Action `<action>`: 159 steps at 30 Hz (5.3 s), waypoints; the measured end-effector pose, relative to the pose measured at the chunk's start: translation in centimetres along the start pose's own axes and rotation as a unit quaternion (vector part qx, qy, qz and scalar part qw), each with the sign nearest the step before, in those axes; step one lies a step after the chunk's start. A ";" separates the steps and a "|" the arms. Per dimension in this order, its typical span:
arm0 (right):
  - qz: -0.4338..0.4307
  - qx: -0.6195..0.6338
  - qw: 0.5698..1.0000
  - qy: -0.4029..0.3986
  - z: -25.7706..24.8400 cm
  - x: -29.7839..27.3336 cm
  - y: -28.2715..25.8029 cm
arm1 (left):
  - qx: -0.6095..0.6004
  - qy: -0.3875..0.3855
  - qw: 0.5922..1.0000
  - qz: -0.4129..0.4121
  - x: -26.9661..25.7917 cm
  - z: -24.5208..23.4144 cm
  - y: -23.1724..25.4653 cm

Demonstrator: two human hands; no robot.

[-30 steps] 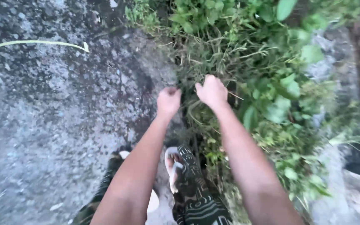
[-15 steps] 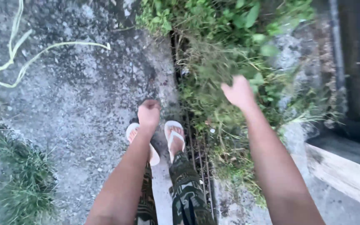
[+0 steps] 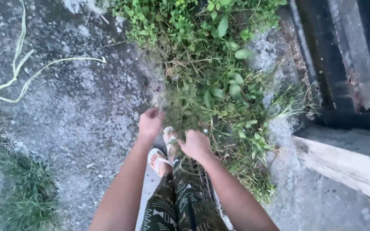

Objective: The person is removing weeds and grass from a metal drainage grate in an outdoor concrete area.

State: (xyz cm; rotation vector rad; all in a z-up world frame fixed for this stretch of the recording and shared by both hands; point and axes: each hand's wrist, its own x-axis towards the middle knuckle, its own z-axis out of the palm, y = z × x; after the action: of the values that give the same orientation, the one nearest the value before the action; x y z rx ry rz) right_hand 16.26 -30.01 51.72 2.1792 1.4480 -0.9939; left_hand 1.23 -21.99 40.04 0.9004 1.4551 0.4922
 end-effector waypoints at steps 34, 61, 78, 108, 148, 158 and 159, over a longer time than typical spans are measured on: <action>-0.256 -0.139 0.950 0.111 -1.2 26.4 11.3 | -0.096 0.243 0.964 -0.041 7.0 15.8 -8.8; -0.069 -0.300 0.946 0.099 27.5 55.8 15.8 | -0.121 0.242 0.960 -0.078 20.1 19.2 -25.7; -0.262 -0.435 0.861 0.039 -6.7 32.5 13.7 | -0.144 0.267 0.952 -0.043 4.6 21.6 -24.3; -0.216 0.041 0.905 0.365 -33.2 0.1 34.2 | -0.052 0.280 0.956 0.064 -16.1 11.7 13.2; -0.031 0.115 0.992 0.039 -18.3 54.0 2.2 | -0.275 0.031 0.948 -0.156 39.5 7.6 14.2; 0.113 0.105 0.988 0.024 -10.7 67.4 4.0 | -0.220 -0.036 0.934 -0.279 53.3 15.6 7.6; 0.147 0.070 0.987 -0.007 -10.8 67.8 4.3 | -0.207 -0.049 0.935 -0.284 54.4 16.1 7.6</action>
State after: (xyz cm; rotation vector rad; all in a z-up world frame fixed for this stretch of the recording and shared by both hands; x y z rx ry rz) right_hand 39.98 19.78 10.63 2.3920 1.0361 -1.0270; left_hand 24.03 20.87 9.74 0.1470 1.3703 0.2924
